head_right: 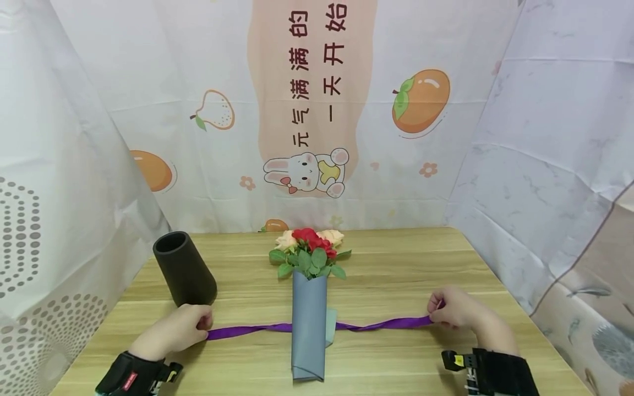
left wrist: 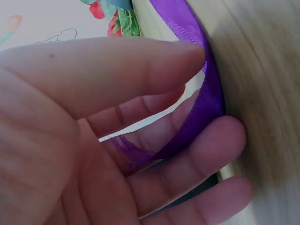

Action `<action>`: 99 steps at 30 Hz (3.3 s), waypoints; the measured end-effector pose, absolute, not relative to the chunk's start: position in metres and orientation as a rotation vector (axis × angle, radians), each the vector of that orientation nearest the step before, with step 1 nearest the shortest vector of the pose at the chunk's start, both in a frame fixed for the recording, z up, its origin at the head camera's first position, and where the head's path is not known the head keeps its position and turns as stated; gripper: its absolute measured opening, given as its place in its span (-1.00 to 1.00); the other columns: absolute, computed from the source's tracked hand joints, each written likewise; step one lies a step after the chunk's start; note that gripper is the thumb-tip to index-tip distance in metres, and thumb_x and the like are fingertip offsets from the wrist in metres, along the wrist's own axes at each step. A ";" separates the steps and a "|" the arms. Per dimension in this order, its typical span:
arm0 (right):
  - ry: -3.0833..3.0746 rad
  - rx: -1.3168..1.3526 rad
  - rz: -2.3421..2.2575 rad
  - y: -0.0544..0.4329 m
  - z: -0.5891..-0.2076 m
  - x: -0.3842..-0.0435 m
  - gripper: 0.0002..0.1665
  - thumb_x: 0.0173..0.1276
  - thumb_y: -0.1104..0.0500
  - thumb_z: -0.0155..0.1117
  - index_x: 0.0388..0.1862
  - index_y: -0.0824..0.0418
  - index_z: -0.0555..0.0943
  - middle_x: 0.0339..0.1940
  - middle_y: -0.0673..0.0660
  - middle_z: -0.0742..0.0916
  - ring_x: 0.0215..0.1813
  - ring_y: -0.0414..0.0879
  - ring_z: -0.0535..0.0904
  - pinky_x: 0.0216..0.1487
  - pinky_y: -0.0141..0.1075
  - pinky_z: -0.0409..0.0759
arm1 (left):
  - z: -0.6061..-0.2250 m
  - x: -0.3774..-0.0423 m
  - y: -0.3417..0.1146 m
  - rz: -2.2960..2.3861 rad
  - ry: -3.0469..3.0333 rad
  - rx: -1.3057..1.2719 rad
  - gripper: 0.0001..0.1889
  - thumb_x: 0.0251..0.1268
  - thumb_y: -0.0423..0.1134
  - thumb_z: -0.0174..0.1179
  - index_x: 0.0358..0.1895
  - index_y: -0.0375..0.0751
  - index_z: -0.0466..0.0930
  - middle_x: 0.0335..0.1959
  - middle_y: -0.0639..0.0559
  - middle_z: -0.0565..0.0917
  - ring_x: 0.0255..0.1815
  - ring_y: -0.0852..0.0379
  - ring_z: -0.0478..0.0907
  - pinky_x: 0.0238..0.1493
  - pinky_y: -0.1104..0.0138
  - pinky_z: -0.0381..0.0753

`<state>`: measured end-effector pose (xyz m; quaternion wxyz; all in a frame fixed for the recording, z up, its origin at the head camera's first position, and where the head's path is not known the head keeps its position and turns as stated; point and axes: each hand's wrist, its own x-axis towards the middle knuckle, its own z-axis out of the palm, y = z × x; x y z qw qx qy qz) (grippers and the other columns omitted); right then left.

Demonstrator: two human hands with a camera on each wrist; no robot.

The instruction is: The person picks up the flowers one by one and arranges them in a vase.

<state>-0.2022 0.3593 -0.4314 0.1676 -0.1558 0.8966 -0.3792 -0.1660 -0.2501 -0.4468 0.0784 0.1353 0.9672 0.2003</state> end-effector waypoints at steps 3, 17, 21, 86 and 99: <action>2.566 -0.422 -1.068 0.362 -0.435 -0.203 -0.88 0.19 0.42 0.32 -0.36 0.31 0.55 -0.60 0.05 0.53 -0.63 -0.20 0.40 -0.64 -0.43 0.35 | -0.449 -0.166 -0.252 0.594 2.910 0.423 -0.72 0.03 -0.50 0.34 -0.50 -0.06 0.46 -0.56 0.15 0.43 -0.52 0.16 0.35 -0.44 0.29 0.33; 2.698 -0.333 -0.983 0.371 -0.444 -0.205 -0.85 0.19 0.39 0.36 -0.41 0.27 0.53 -0.60 0.06 0.57 -0.58 -0.11 0.47 -0.62 -0.35 0.44 | -0.441 -0.164 -0.255 0.508 2.948 0.288 -0.75 0.05 -0.37 0.41 -0.52 -0.03 0.49 -0.58 0.14 0.45 -0.55 0.15 0.37 -0.45 0.24 0.36; 2.799 -0.302 -0.892 0.373 -0.443 -0.206 -0.87 0.24 0.34 0.38 -0.39 0.29 0.56 -0.47 0.07 0.64 -0.42 -0.05 0.55 -0.47 -0.27 0.55 | -0.436 -0.162 -0.255 0.486 2.944 0.262 -0.76 0.09 -0.34 0.41 -0.52 -0.05 0.49 -0.59 0.12 0.45 -0.56 0.15 0.37 -0.46 0.24 0.36; 2.390 -0.611 -1.531 0.186 -0.386 -0.207 -0.28 0.53 0.02 0.28 0.46 0.42 0.33 0.25 0.35 0.57 0.16 0.17 0.62 -0.07 -0.10 0.73 | -0.413 -0.207 -0.141 1.226 2.799 0.746 -0.83 0.43 -0.15 0.30 -0.10 -0.16 0.67 -0.26 0.19 0.64 -0.16 0.18 0.58 -0.06 0.14 0.61; 2.281 -0.452 -1.576 0.172 -0.412 -0.211 -0.23 0.51 0.00 0.30 0.42 0.51 0.33 0.17 0.34 0.60 0.16 0.32 0.59 -0.06 -0.01 0.72 | -0.424 -0.213 -0.129 1.147 2.625 0.722 -0.53 0.43 -0.01 0.26 0.18 -0.32 0.60 0.00 -0.09 0.67 0.03 0.02 0.59 0.08 0.08 0.59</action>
